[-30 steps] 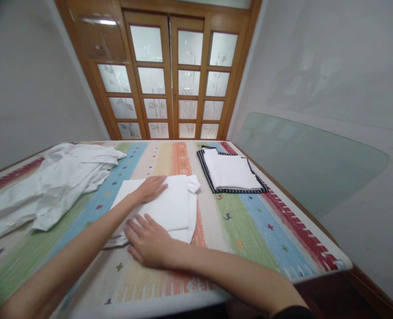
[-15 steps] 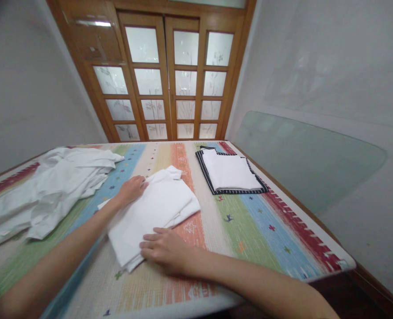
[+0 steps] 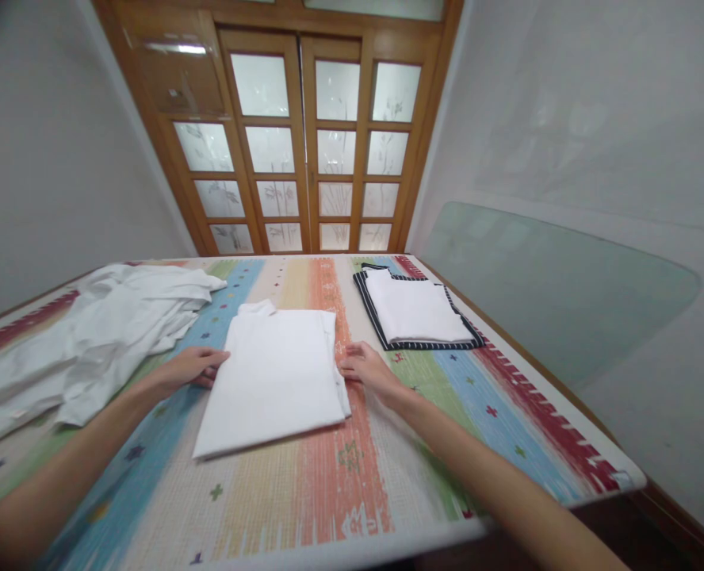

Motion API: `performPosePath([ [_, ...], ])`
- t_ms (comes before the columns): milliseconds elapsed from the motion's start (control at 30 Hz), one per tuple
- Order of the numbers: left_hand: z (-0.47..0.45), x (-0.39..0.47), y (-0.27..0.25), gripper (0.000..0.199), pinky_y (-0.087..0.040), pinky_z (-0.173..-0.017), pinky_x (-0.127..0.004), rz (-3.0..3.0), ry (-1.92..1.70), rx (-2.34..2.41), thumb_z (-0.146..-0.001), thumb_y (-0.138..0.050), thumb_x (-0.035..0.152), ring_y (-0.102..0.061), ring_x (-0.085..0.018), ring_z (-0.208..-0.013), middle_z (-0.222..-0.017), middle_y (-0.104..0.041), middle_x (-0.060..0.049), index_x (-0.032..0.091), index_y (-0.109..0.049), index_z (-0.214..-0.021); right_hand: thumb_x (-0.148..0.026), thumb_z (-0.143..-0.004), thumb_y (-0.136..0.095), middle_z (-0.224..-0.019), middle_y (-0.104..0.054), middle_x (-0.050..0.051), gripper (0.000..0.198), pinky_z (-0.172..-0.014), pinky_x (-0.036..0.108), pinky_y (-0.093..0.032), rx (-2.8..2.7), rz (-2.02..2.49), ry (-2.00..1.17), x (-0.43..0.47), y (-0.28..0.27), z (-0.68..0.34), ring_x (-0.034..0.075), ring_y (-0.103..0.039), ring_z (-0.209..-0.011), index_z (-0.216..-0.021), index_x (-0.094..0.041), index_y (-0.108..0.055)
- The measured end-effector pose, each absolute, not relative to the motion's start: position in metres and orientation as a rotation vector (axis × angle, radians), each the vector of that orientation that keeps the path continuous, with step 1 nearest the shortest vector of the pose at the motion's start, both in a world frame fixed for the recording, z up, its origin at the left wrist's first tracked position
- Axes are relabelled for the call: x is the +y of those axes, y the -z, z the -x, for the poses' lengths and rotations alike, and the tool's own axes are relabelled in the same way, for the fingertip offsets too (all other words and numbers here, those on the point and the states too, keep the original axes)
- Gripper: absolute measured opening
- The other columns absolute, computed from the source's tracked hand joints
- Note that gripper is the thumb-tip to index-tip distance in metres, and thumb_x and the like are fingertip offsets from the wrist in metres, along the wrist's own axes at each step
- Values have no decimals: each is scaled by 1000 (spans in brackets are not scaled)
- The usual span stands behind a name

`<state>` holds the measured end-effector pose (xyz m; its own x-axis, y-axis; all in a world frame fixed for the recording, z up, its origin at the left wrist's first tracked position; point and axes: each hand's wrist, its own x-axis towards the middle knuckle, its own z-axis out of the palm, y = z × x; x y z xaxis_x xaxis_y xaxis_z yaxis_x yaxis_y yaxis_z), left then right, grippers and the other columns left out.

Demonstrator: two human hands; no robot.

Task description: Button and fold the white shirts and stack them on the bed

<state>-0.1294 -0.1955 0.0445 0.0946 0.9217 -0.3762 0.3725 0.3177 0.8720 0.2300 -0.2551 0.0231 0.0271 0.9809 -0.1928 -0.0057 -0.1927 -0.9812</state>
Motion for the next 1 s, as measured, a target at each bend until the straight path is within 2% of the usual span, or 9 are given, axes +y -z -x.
performPosePath([
  [133, 128, -193, -43, 44, -49, -62, -25, -1138, -640, 1383, -52, -84, 46, -63, -15, -64, -73, -71, -6, 12, -68, -74, -19, -74, -70, -82, -64, 0, 29, -57, 22, -52, -882, 1364, -1461, -240, -32, -214, 11, -63, -63, -95, -20, -50],
  [233, 129, -191, -40, 40, -46, -58, -24, -1088, -661, 1326, -56, -84, 44, -60, -13, -59, -71, -70, -6, 12, -67, -71, -19, -78, -65, -63, -56, -3, 16, -43, 16, -39, -889, 1327, -1568, -229, -39, -207, 7, -53, -49, -82, -18, -50],
  [367, 130, -191, -34, 32, -43, -54, -23, -1062, -706, 1260, -58, -83, 38, -56, -12, -53, -61, -66, -2, 13, -65, -67, -18, -79, -62, -52, -48, -6, 16, -36, 15, -24, -873, 1335, -1606, -218, -42, -200, 4, -39, -41, -69, -16, -50],
  [500, 127, -193, -35, 24, -49, -63, -25, -989, -731, 1250, -58, -82, 27, -64, -16, -66, -73, -71, -5, 13, -66, -70, -20, -74, -68, -46, -44, -7, 21, -35, 17, -16, -977, 1445, -1587, -212, -40, -196, 3, -31, -37, -63, -16, -51],
  [567, 124, -196, -38, 20, -51, -67, -24, -965, -759, 1237, -60, -80, 22, -66, -17, -70, -76, -73, -6, 13, -67, -72, -18, -70, -70, -45, -48, -6, 18, -35, 18, -18, -1089, 1496, -1533, -211, -38, -195, 5, -34, -38, -62, -15, -54],
  [667, 120, -203, -43, 17, -53, -70, -24, -927, -800, 1191, -64, -78, 18, -68, -16, -73, -79, -73, -5, 14, -66, -76, -11, -63, -70, -56, -60, -2, 10, -40, 19, -30, -1204, 1462, -1417, -212, -34, -193, 8, -48, -45, -68, -13, -61],
  [800, 113, -217, -43, 17, -56, -65, -27, -844, -794, 1135, -71, -76, 21, -69, -17, -70, -81, -73, -5, 15, -64, -82, -6, -61, -65, -72, -68, 1, 21, -55, 21, -46, -1081, 1328, -1466, -212, -26, -193, 14, -61, -62, -79, -15, -61],
  [1000, 102, -229, -37, 23, -58, -72, -27, -854, -854, 1203, -70, -76, 14, -71, -19, -78, -92, -75, -10, 13, -65, -90, -2, -62, -61, -74, -71, 2, 27, -62, 25, -51, -869, 1283, -1503, -208, -12, -201, 15, -65, -65, -86, -14, -61],
])
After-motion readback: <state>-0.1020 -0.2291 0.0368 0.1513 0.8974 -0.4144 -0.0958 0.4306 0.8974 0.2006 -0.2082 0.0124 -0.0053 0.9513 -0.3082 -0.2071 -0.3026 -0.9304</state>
